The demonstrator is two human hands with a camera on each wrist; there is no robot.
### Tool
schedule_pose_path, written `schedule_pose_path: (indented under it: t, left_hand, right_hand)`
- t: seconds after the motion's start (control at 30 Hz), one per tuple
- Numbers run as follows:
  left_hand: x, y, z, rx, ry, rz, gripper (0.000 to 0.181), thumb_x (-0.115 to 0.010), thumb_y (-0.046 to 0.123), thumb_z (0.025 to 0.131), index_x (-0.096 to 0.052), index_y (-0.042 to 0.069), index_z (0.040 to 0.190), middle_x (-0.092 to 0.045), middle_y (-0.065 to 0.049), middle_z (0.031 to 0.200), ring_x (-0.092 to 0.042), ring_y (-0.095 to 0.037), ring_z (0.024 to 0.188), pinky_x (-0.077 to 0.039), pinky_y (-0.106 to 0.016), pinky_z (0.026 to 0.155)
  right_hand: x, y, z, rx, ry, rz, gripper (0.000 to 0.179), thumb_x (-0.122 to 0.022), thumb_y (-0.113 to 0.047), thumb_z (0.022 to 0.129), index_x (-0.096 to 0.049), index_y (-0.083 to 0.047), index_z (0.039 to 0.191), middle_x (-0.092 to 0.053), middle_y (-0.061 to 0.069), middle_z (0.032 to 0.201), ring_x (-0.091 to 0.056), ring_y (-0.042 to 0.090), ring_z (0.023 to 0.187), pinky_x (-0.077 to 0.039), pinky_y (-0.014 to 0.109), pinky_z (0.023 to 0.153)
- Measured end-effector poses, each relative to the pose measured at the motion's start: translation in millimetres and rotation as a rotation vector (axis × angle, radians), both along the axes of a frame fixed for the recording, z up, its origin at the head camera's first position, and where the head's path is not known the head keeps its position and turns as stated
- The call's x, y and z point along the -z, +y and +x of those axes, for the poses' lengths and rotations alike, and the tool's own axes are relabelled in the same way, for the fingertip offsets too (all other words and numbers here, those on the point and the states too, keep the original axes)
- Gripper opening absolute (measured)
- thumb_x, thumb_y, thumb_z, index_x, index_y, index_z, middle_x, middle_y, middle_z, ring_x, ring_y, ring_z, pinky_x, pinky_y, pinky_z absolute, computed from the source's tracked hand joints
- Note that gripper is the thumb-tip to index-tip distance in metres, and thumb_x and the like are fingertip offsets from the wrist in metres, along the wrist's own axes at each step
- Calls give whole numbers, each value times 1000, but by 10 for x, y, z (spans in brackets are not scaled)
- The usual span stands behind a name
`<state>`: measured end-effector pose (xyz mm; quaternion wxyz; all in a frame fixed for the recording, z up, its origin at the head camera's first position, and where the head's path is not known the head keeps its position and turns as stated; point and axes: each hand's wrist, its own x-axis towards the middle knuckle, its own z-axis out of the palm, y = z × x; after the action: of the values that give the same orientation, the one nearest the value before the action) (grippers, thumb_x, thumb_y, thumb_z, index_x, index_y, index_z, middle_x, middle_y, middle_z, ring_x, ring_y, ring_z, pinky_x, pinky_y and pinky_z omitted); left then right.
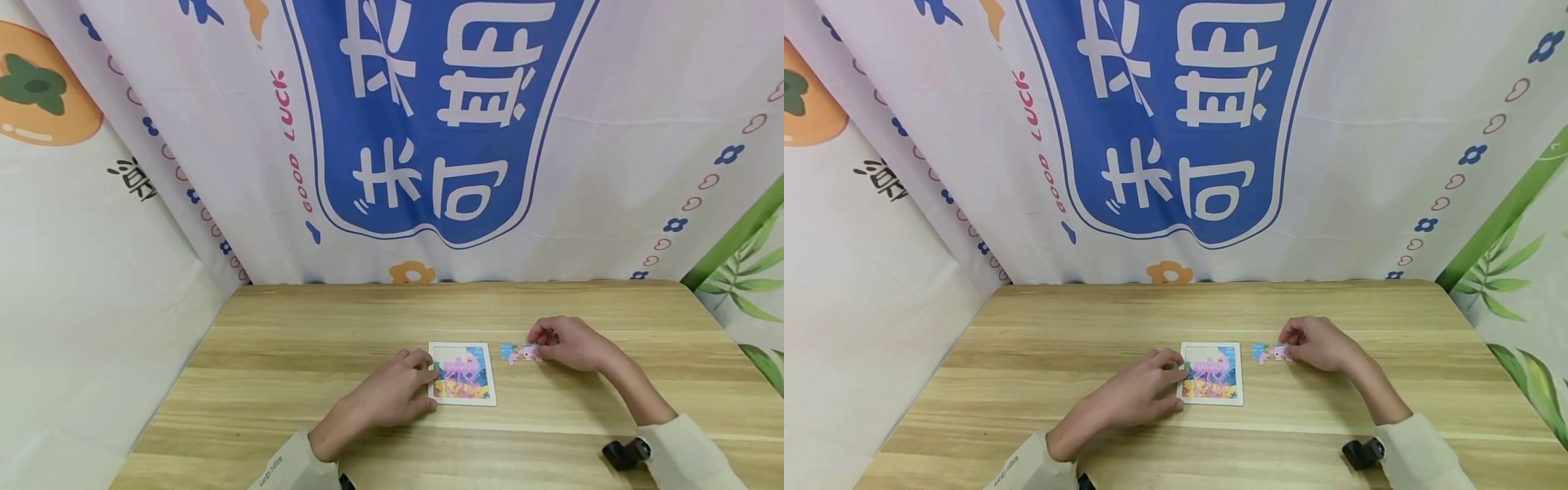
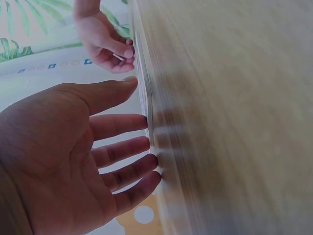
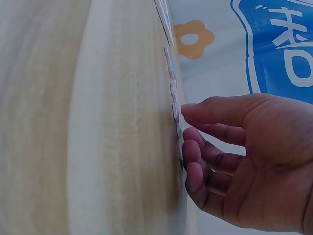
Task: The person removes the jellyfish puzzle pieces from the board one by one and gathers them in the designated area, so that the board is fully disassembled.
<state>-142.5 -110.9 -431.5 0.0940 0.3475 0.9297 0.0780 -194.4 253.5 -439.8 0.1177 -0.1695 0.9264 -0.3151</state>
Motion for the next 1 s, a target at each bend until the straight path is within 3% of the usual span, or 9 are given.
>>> schedule_pose_path:
  t: [0.47, 1.0]
  left_hand:
    - [1, -6, 0, 7, 9, 25, 51, -75, 39, 102, -69, 11, 144, -60, -6, 148, -58, -23, 130, -53, -37, 110]
    - [-13, 5, -2, -3, -3, 12, 52, -73, 40, 103, -68, 11, 146, -59, -6, 150, -57, -22, 131, -52, -37, 113]
  right_hand:
    - [-59, -281, -43, -65, 19, -92, 17, -75, -4, 94, -73, -3, 111, -70, 3, 96, -60, 15, 84, -52, 24, 66]
    - [-18, -648, -79, -149, 20, -124, 19, -76, -2, 91, -74, -5, 110, -71, 1, 97, -62, 12, 88, -54, 24, 76]
